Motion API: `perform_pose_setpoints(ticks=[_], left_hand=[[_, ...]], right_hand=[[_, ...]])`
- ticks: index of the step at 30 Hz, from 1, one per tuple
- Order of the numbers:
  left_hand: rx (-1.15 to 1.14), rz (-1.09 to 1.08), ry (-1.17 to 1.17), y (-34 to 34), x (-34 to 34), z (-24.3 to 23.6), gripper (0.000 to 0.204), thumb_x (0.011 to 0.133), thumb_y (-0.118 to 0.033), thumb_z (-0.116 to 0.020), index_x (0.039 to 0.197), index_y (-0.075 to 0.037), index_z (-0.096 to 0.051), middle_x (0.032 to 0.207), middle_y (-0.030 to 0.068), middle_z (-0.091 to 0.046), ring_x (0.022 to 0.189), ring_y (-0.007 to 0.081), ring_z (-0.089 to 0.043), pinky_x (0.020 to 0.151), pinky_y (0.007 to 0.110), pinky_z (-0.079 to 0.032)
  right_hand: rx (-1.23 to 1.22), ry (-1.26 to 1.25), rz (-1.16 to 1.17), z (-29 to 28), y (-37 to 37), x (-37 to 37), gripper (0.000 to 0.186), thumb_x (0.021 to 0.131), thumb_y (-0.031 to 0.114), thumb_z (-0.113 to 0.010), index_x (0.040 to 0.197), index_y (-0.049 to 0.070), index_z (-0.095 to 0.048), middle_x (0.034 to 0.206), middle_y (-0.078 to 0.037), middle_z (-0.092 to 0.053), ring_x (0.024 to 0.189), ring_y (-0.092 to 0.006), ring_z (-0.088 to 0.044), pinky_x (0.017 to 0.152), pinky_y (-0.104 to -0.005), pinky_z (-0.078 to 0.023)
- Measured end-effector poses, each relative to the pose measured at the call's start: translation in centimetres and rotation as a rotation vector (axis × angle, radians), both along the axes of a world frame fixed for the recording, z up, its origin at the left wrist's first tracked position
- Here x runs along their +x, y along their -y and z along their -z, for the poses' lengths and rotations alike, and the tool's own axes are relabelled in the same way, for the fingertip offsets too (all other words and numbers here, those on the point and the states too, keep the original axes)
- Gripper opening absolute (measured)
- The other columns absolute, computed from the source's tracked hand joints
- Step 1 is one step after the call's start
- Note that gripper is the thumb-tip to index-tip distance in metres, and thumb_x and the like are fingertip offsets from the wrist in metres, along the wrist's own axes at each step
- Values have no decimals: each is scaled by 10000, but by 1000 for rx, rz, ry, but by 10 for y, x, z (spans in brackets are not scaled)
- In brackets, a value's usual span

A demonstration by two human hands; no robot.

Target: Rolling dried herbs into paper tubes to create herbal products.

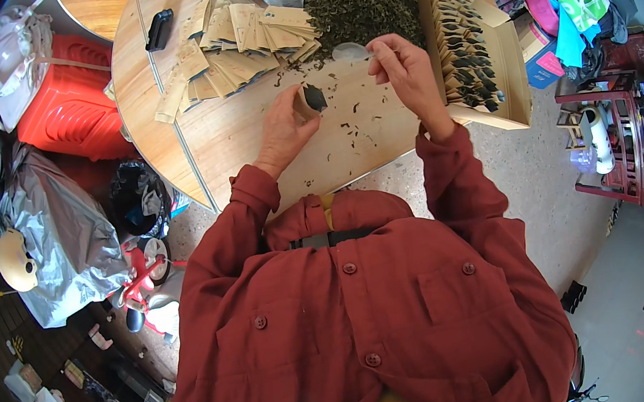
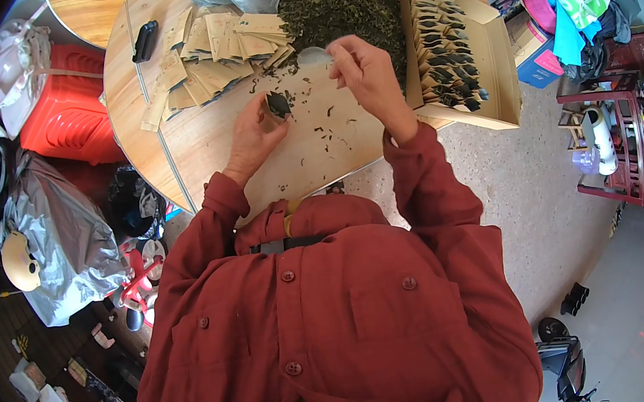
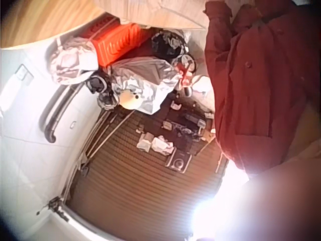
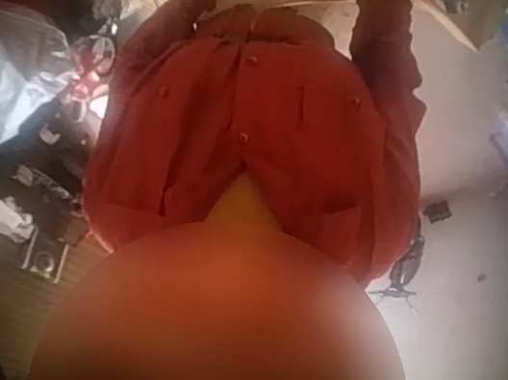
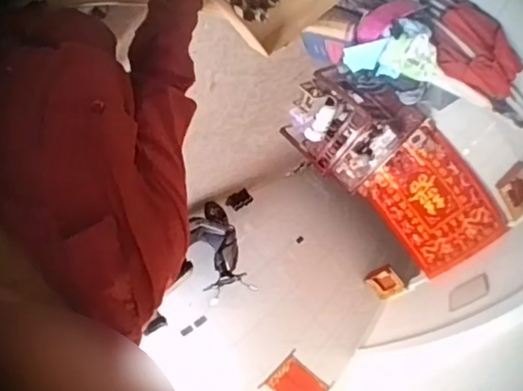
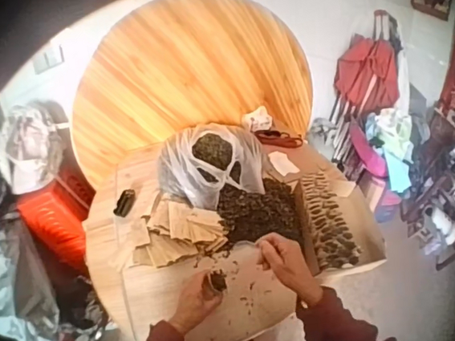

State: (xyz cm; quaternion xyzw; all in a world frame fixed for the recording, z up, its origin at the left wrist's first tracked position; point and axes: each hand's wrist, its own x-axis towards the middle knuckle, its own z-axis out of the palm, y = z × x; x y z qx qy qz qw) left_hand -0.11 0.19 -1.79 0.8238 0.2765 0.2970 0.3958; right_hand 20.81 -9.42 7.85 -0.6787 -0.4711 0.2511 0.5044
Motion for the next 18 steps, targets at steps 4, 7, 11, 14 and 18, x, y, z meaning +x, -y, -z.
perform_pose_setpoints(ticks=[4, 7, 11, 14, 18], left_hand=[[10, -10, -32, 1, -2, -1, 599, 725, -164, -753, 1240, 10, -502, 1098, 163, -612, 971, 293, -604, 837, 361, -495], [-64, -18, -9, 1, -6, -2, 550, 705, -141, -731, 1190, 1, -514, 1088, 176, -585, 988, 337, -579, 864, 382, -467], [-92, -23, -40, 0, -6, -3, 554, 711, -152, -729, 1196, 0, -511, 1098, 176, -580, 990, 337, -576, 864, 380, -465], [-70, -26, -32, -2, -4, -3, 570, 718, -156, -740, 1213, 5, -507, 1091, 170, -602, 986, 312, -598, 857, 370, -482], [-18, -41, -36, -5, -3, -3, 584, 725, -158, -753, 1226, 9, -504, 1075, 154, -630, 994, 279, -623, 857, 365, -500]], right_hand=[[-85, -462, 81, 71, -5, 12, 262, 964, 223, -528, 924, -21, -614, 732, -101, -663, 569, -135, -624, 536, -244, -513], [-165, -604, 146, 91, -14, 1, 269, 963, 227, -528, 918, -25, -611, 743, -110, -665, 592, -148, -639, 548, -252, -522], [-77, -604, 264, 100, -36, 5, 270, 961, 223, -526, 928, -33, -604, 762, -125, -667, 607, -160, -649, 557, -258, -530], [15, -543, 380, 107, -47, 16, 264, 963, 215, -519, 955, -35, -602, 781, -128, -669, 612, -164, -650, 560, -260, -531], [76, -439, 376, 114, -45, 20, 255, 970, 201, -509, 997, -34, -603, 800, -120, -670, 645, -161, -650, 589, -258, -533]])
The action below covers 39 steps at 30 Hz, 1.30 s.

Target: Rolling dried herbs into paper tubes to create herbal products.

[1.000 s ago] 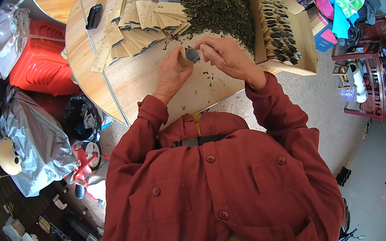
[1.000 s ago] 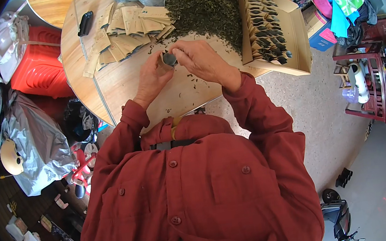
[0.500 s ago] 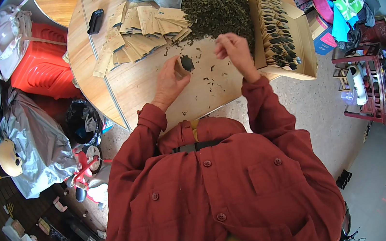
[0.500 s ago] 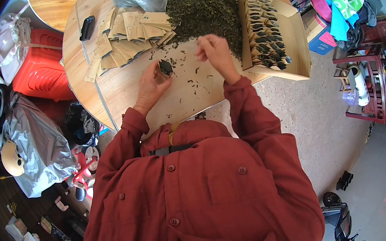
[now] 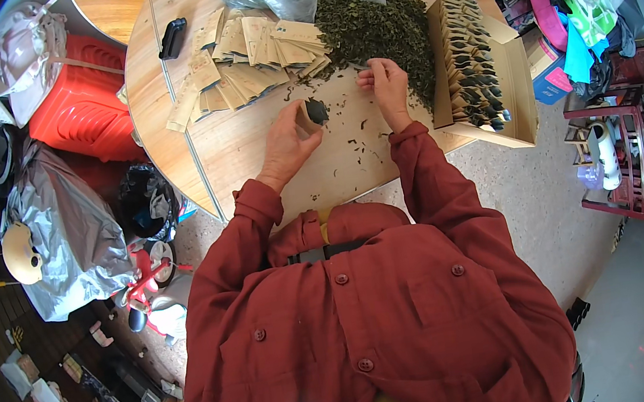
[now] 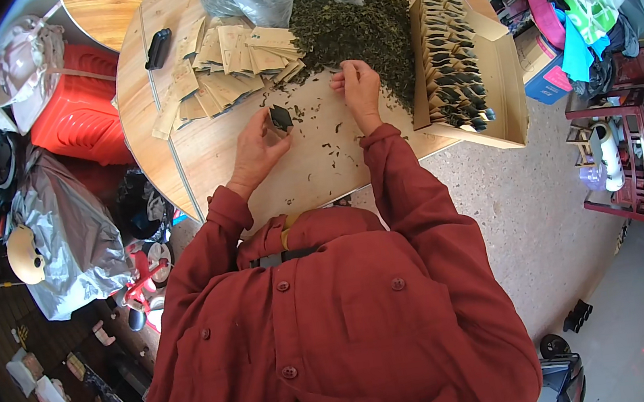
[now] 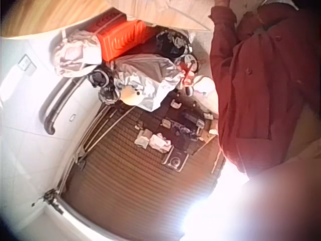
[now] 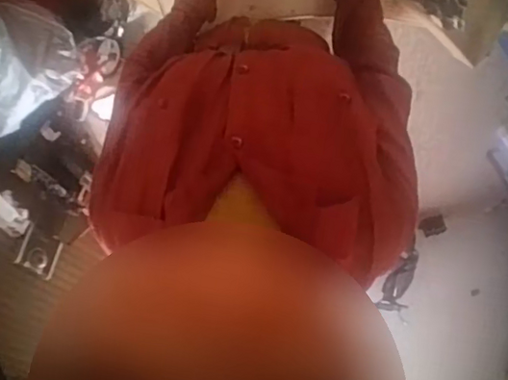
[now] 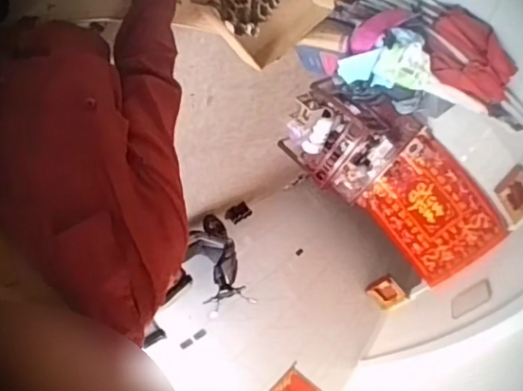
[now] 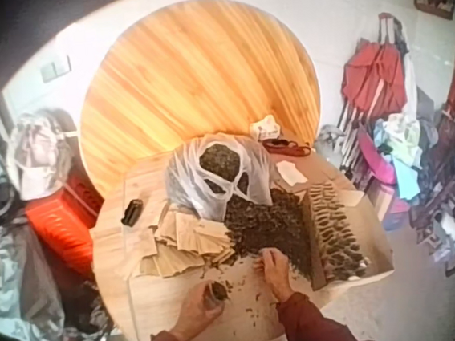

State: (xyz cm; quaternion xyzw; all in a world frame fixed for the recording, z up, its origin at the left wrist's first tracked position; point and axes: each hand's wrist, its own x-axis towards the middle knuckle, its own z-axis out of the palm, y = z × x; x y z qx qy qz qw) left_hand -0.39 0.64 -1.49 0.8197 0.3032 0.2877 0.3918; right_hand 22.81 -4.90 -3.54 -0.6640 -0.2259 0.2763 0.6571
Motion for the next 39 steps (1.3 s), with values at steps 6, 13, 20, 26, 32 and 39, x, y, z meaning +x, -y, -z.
perform_pose_setpoints(ticks=[6, 13, 20, 26, 32, 39], left_hand=[[-69, 27, 19, -9, 4, -3, 561, 697, -165, -743, 1179, 12, -517, 1062, 183, -594, 973, 357, -584, 857, 386, -473], [-41, 35, 23, -12, 12, -4, 555, 684, -162, -746, 1162, 10, -523, 1048, 185, -603, 966, 350, -591, 849, 387, -479], [-28, 52, -40, -7, 16, -13, 527, 701, -150, -735, 1169, -4, -540, 1012, 164, -634, 914, 304, -613, 815, 354, -485], [-4, 63, -41, -8, 14, -6, 514, 685, -154, -738, 1136, -3, -545, 995, 176, -627, 937, 327, -609, 835, 366, -481], [45, 44, -76, -3, 13, -7, 533, 679, -179, -748, 1140, 0, -548, 1011, 197, -623, 951, 353, -604, 835, 394, -479], [-1, 59, -108, -4, 9, -10, 514, 683, -174, -743, 1128, -4, -553, 1011, 201, -621, 937, 366, -603, 821, 401, -485]], right_hand=[[178, -18, -48, -24, 20, -3, 249, 983, 181, -486, 1043, -31, -601, 816, -111, -672, 678, -146, -647, 626, -256, -531], [168, -28, -306, -83, 50, -12, 259, 993, 188, -475, 1075, -20, -607, 829, -92, -662, 699, -128, -626, 677, -247, -523], [65, 79, -497, -109, 62, -30, 240, 994, 170, -466, 1053, -15, -608, 786, -50, -633, 674, -96, -584, 647, -226, -489], [-121, 356, -632, -121, 58, -39, 194, 978, 133, -483, 1052, -3, -600, 754, -37, -607, 662, -94, -567, 622, -237, -470], [-23, 1113, -718, -125, 41, -57, 168, 918, 123, -516, 1023, 13, -585, 810, -168, -615, 718, -325, -610, 653, -386, -483], [-207, 1134, -771, -137, 32, -66, 131, 902, 143, -516, 933, 25, -562, 791, -179, -595, 755, -373, -589, 668, -440, -459]])
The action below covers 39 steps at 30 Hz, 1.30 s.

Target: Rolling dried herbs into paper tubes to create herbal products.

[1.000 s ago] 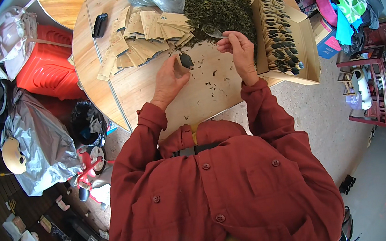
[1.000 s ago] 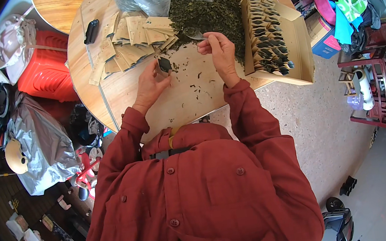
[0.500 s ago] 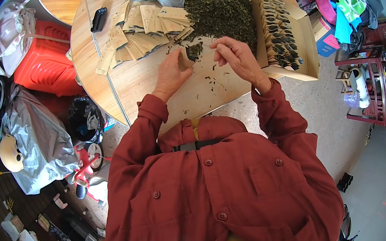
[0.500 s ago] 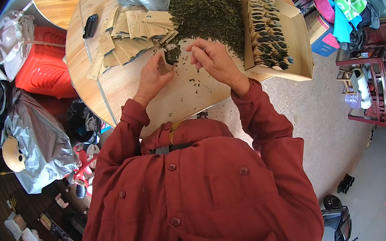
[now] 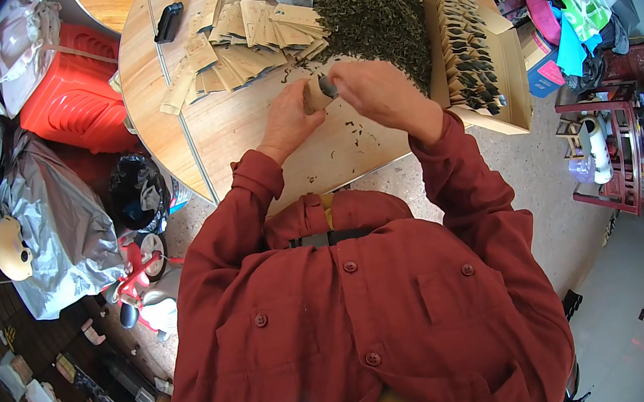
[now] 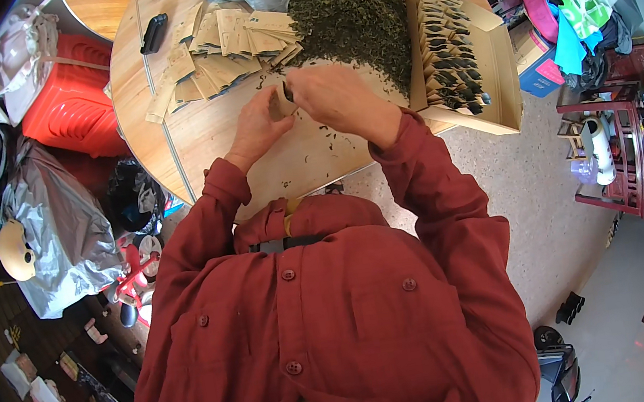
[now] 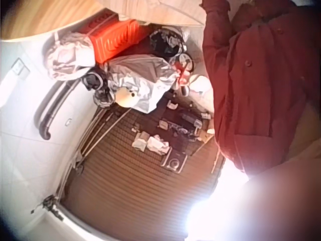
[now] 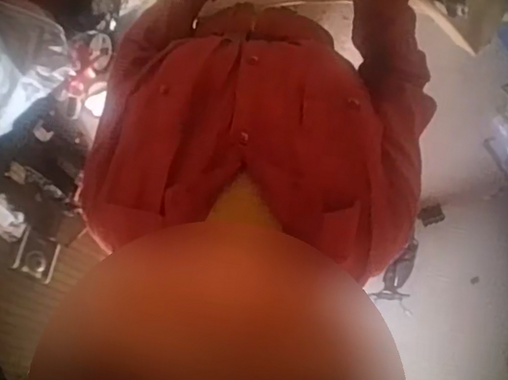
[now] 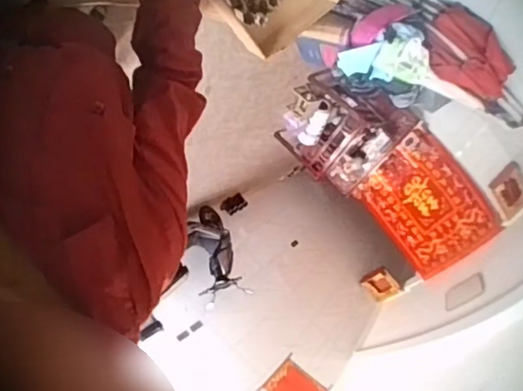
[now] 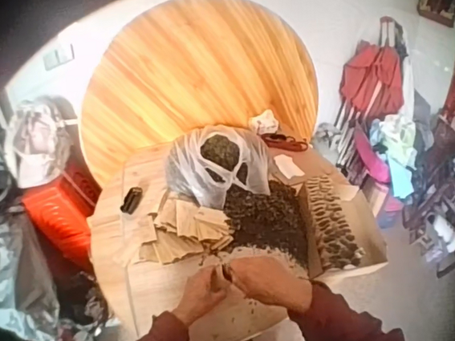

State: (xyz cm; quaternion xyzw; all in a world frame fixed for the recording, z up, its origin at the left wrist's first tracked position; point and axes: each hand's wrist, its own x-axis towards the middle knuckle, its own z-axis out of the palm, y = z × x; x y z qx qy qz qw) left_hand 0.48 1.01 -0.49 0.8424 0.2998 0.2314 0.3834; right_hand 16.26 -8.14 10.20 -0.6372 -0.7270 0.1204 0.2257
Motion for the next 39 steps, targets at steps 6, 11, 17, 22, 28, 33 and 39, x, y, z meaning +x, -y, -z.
perform_pose_setpoints(ticks=[6, 11, 17, 22, 28, 33, 39], left_hand=[[24, 8, 36, -3, -5, 9, 504, 690, -164, -737, 1128, 2, -552, 1012, 193, -625, 937, 355, -608, 819, 398, -483], [-62, 11, 88, -2, -13, 6, 521, 702, -149, -735, 1161, 7, -544, 1008, 174, -631, 928, 305, -616, 837, 358, -481], [-153, 15, 82, -3, -18, 7, 539, 701, -158, -741, 1164, 25, -535, 1000, 175, -631, 933, 304, -609, 840, 358, -480], [-175, -8, 84, -4, -20, 5, 553, 690, -191, -746, 1145, 40, -532, 999, 200, -628, 936, 348, -609, 833, 387, -483], [-211, -4, 78, -3, -17, -4, 544, 687, -186, -744, 1142, 27, -536, 994, 196, -628, 931, 336, -611, 831, 381, -483], [-174, -15, 57, -5, -15, -7, 533, 683, -182, -746, 1131, 24, -544, 984, 190, -632, 918, 328, -617, 832, 368, -485], [-174, 15, 34, -10, -7, -5, 550, 734, -169, -737, 1220, -13, -531, 1040, 132, -631, 941, 226, -598, 838, 347, -480]], right_hand=[[92, -32, 24, -6, -2, 6, 110, 882, 97, -532, 947, 25, -583, 749, -181, -591, 676, -358, -582, 622, -414, -461], [-34, -637, 380, 27, 10, 44, 240, 969, 212, -524, 929, -6, -615, 645, -52, -608, 571, -84, -597, 492, -243, -453], [-273, -1041, 517, 89, 17, 59, 282, 962, 234, -536, 904, -30, -617, 668, -77, -637, 514, -123, -597, 491, -223, -494], [-56, -1089, 739, 111, -4, 71, 288, 949, 232, -551, 914, -47, -615, 707, -113, -654, 554, -149, -627, 525, -246, -520], [150, -1134, 780, 143, -33, 84, 276, 963, 201, -514, 1027, -53, -603, 814, -136, -671, 655, -176, -658, 590, -266, -542], [206, -1287, 696, 140, -28, 78, 277, 982, 187, -481, 1108, -40, -579, 871, -136, -672, 736, -182, -665, 659, -273, -550], [225, -1372, 540, 101, -8, 69, 284, 989, 193, -478, 1116, -39, -580, 890, -142, -667, 761, -188, -664, 696, -289, -552]])
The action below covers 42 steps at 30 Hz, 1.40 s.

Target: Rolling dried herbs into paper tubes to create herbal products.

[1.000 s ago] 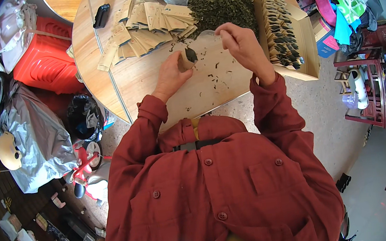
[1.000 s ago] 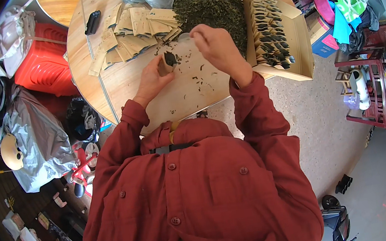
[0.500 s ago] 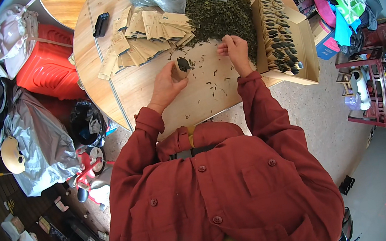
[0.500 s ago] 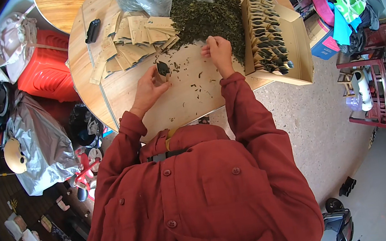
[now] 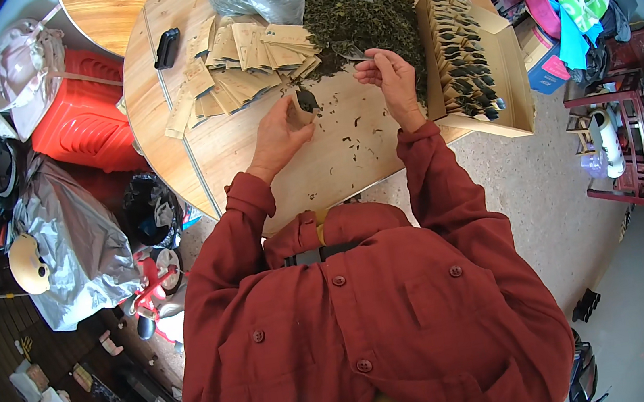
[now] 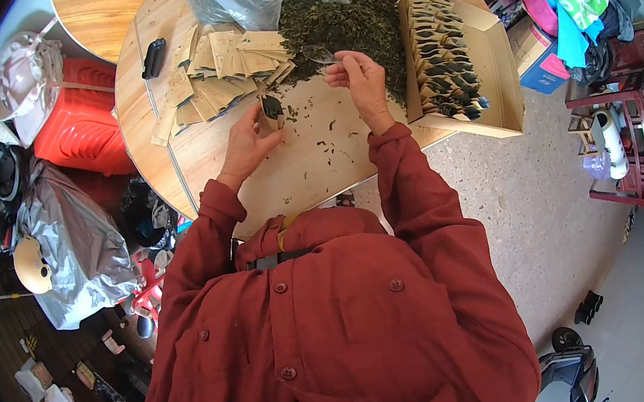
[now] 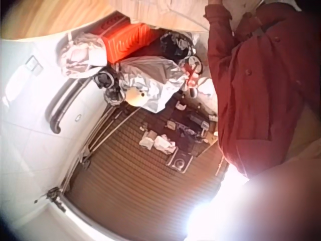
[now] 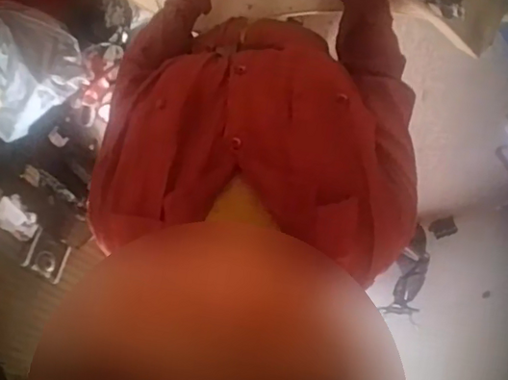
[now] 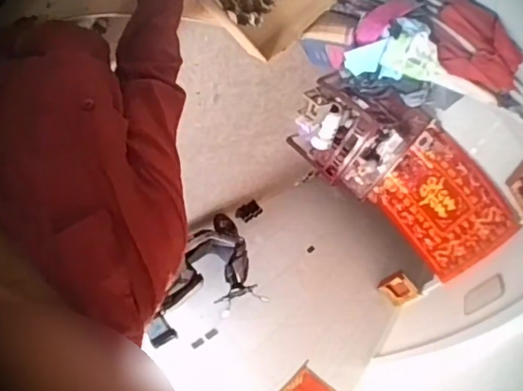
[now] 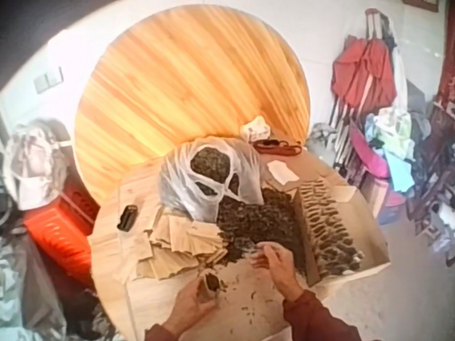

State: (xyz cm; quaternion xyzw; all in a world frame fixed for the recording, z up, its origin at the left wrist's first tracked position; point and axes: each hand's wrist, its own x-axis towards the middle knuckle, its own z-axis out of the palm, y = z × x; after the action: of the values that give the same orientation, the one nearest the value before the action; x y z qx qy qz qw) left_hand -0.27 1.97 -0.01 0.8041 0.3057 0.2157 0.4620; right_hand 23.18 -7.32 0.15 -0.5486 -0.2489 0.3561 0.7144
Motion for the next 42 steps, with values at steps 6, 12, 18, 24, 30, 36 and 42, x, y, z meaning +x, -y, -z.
perform_pose_setpoints(ticks=[6, 12, 18, 24, 30, 36, 42], left_hand=[[3, 11, 32, -3, 12, -5, 475, 681, -177, -729, 1082, 15, -559, 972, 196, -642, 925, 358, -616, 826, 385, -489], [46, 22, 15, -2, 15, 1, 476, 675, -184, -733, 1073, 7, -554, 975, 190, -636, 924, 365, -608, 811, 402, -488], [128, 35, -6, -1, 15, 3, 482, 688, -171, -738, 1098, -3, -549, 978, 191, -629, 917, 351, -609, 804, 376, -480], [162, 22, -40, -1, 14, 7, 500, 684, -179, -745, 1108, -5, -547, 973, 189, -629, 913, 360, -606, 800, 385, -481], [135, 31, 33, -2, 4, 14, 504, 694, -169, -741, 1133, -10, -551, 968, 178, -632, 901, 343, -613, 798, 381, -486], [110, 62, 47, 0, 2, 14, 508, 697, -155, -743, 1145, -11, -553, 977, 177, -631, 897, 327, -614, 799, 363, -488], [-47, 102, 207, -9, -15, 23, 523, 693, -158, -745, 1138, 8, -527, 988, 166, -614, 890, 306, -605, 833, 355, -484]], right_hand=[[2, 64, -189, -48, 25, -12, 273, 992, 185, -473, 1103, -33, -595, 861, -115, -665, 722, -152, -641, 687, -267, -530], [-120, 320, -367, -72, 36, -31, 238, 991, 165, -479, 1071, -11, -618, 769, -38, -618, 664, -95, -576, 628, -238, -486], [-185, 964, -424, -86, 28, -47, 196, 941, 109, -521, 1068, -10, -611, 762, -85, -622, 662, -161, -604, 635, -280, -493], [-158, 1399, -591, -80, 8, -65, 182, 889, 115, -558, 1026, 9, -614, 865, -184, -637, 813, -389, -602, 728, -430, -493], [-169, 1319, -487, -109, 5, -68, 165, 887, 119, -551, 989, 14, -625, 869, -174, -636, 793, -369, -603, 700, -425, -482], [-145, 1371, -540, -86, 1, -77, 165, 875, 92, -564, 1004, 9, -625, 827, -175, -629, 752, -354, -603, 668, -403, -484], [-292, 742, -313, -121, 20, -65, 174, 938, 99, -544, 1033, -14, -635, 701, -56, -630, 598, -112, -575, 558, -242, -455]])
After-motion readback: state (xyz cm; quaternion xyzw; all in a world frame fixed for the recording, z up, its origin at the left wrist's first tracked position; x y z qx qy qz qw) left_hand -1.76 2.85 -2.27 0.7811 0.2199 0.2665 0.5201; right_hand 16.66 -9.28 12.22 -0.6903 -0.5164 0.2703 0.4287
